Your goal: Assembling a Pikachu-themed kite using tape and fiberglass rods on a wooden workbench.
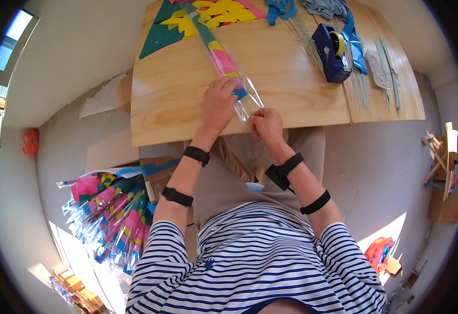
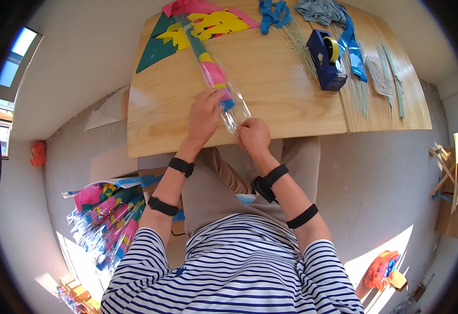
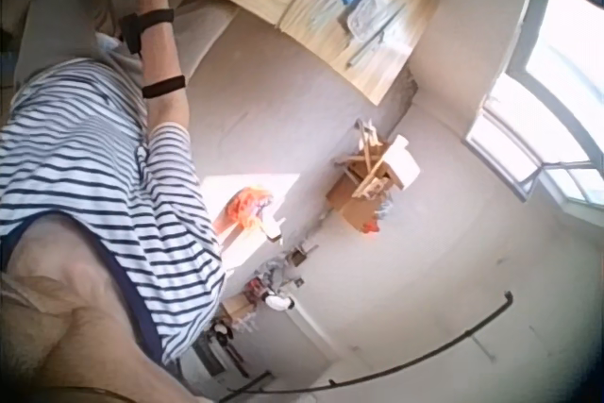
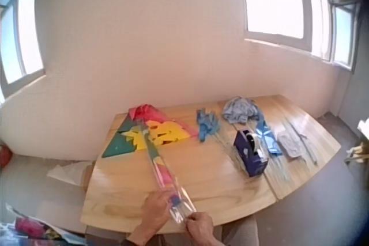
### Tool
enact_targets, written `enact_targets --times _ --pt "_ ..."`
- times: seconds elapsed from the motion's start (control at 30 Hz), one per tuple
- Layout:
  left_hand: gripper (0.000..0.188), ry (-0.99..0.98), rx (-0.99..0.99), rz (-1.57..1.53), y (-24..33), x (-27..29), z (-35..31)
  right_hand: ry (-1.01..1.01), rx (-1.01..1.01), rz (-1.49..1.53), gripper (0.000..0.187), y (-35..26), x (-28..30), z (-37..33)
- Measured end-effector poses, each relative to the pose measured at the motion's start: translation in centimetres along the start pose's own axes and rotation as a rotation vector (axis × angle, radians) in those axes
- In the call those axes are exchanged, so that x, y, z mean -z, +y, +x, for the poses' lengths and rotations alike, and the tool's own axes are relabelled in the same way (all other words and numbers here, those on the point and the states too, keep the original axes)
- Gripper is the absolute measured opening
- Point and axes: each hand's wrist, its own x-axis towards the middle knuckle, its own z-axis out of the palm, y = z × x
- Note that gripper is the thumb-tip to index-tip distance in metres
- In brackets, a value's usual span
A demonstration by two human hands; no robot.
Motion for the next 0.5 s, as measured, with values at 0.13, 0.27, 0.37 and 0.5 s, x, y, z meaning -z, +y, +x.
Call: enact_targets --times 0.13,0.27,0.37,0.5 --pt "0.030 -0.169 -0.089 0.038 -0.1 -1.1 -1.9 0.009 0.106 -0.092 0.013 1.8 0.9 -0.1" --pt "0.030 -0.202 -0.069 -0.006 -0.9 -1.7 -2.9 0.170 0.455 -0.411 0.014 2.5 2.6 -1.9" --pt "0.030 -0.208 -0.073 -0.011 -1.0 -1.8 -2.8 0.121 0.696 -0.472 0.013 1.2 2.4 -2.9" --pt "0.029 -0.216 -0.060 -0.027 -1.1 -1.5 -2.7 0.079 1.019 -0.704 0.009 0.7 0.4 -2.0"
